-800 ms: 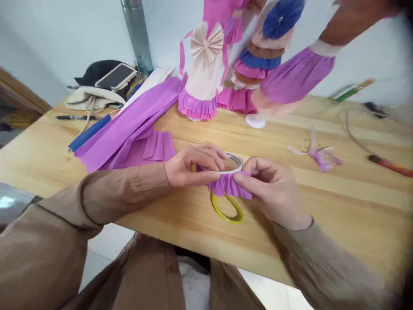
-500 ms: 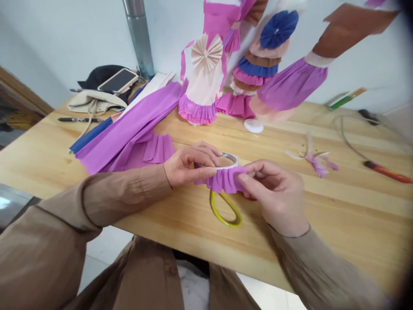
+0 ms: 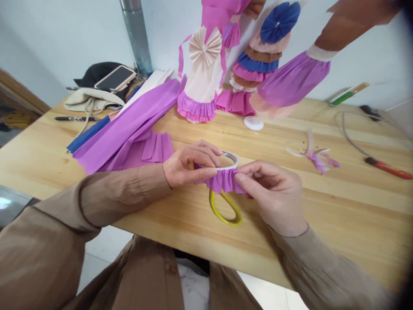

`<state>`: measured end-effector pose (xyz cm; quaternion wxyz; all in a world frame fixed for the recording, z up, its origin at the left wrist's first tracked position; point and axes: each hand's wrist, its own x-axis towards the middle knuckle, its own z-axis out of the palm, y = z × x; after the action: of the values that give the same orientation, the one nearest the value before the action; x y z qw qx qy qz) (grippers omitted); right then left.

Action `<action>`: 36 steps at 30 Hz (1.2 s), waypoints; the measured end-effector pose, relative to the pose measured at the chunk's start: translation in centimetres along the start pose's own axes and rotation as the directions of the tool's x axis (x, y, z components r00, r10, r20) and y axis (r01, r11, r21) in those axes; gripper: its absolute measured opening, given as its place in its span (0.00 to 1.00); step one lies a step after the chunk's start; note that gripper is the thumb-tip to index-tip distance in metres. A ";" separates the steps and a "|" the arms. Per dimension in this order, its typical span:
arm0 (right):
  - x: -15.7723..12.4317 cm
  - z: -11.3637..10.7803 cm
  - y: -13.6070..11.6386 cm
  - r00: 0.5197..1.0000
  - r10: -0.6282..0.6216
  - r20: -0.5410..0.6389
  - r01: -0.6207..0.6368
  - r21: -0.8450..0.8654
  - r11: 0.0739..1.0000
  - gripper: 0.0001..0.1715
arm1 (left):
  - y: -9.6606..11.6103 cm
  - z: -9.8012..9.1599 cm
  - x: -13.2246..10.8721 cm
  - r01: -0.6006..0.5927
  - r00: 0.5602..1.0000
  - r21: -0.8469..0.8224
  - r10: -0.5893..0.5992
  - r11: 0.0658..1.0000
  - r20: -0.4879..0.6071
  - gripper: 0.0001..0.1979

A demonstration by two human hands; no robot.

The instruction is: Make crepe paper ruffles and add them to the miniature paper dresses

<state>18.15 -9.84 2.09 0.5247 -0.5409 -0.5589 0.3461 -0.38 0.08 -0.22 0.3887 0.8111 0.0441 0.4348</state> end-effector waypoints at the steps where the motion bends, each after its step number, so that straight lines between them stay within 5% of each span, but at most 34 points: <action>1: 0.0 0.0 0.1 1.000 0.011 -0.002 -0.011 0.007 1.000 0.05 | 0.0 0.0 0.0 -0.001 1.000 0.006 0.001 1.000 -0.002 0.06; 17: 0.2 0.2 0.4 0.988 0.156 0.001 -0.156 0.100 0.983 0.13 | 0.4 0.0 0.1 -0.084 0.996 0.052 0.082 0.995 0.029 0.04; 23: 1.0 -0.1 0.9 0.924 0.329 0.194 -0.373 0.271 0.887 0.24 | 0.5 0.0 0.2 0.043 0.996 -0.049 -0.039 0.998 0.077 0.08; 29: 1.4 -0.6 0.7 0.881 0.297 0.368 -0.431 0.365 0.826 0.26 | 0.1 -0.1 -0.1 0.211 0.977 -0.152 -0.212 0.965 0.010 0.10; 36: 0.8 -0.7 0.9 0.939 0.262 0.223 -0.330 0.369 0.869 0.21 | -0.5 -0.1 -0.6 0.254 0.957 -0.256 -0.280 0.933 -0.071 0.08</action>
<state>19.09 -9.01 1.59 0.5163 -0.4707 -0.4279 0.5734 -0.65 0.26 -0.97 0.5383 0.7191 0.1207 0.4226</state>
